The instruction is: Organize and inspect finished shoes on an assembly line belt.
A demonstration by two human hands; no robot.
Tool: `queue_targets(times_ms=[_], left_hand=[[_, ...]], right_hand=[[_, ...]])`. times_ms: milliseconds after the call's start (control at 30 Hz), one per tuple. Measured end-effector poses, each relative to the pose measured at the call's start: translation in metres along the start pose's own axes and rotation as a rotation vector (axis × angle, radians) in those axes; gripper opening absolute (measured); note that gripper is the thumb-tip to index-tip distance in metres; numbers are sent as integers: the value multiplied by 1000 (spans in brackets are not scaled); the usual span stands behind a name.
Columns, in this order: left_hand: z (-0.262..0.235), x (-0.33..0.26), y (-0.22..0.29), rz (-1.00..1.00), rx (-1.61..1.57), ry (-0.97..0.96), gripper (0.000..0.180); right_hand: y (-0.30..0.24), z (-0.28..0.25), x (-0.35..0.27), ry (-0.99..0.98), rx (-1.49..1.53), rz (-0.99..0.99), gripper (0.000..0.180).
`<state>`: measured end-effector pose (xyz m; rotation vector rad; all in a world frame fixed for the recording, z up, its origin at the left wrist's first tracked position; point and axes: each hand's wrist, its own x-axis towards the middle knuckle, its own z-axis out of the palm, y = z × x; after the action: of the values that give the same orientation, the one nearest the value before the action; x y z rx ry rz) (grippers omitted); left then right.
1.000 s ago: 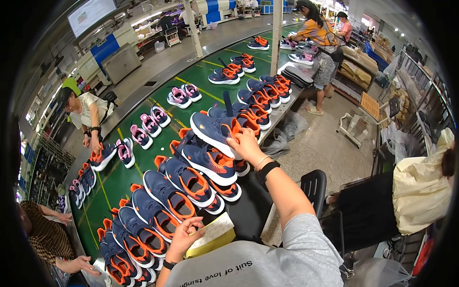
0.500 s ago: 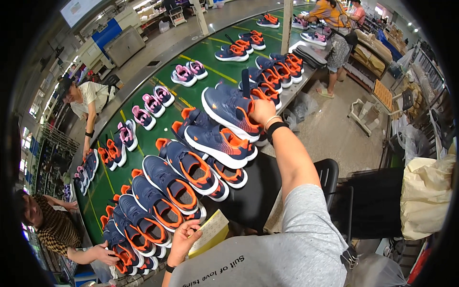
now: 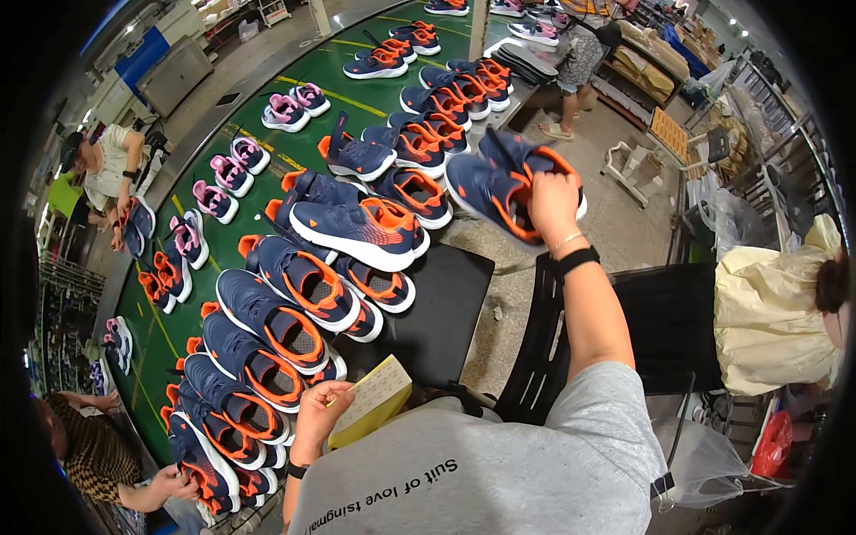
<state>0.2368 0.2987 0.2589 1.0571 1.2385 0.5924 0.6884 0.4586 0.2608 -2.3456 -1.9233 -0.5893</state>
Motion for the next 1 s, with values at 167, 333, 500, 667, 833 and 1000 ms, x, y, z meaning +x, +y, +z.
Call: queue_targets(times_ms=[167,333,500,667,833,1000], left_hand=[[-4,8,0,50,37,35,13],[-1,20,0,34,-72,31,15],[-2,18,6,14,-60,43,18],[-1,21,14,12,29,4,21],[1,25,25,18,164,-12,21],[15,34,37,73,256,-77,20]], right_hand=[[-19,39,-60,-173,-18,-257,6],[-77,60,-95,-315,66,-388,9],[-133,104,-137,-362,204,-437,11],[-152,135,-179,-380,288,-323,14],[-148,5,-122,-770,1242,-120,31],[-157,-61,-119,-1000,1671,-385,21]])
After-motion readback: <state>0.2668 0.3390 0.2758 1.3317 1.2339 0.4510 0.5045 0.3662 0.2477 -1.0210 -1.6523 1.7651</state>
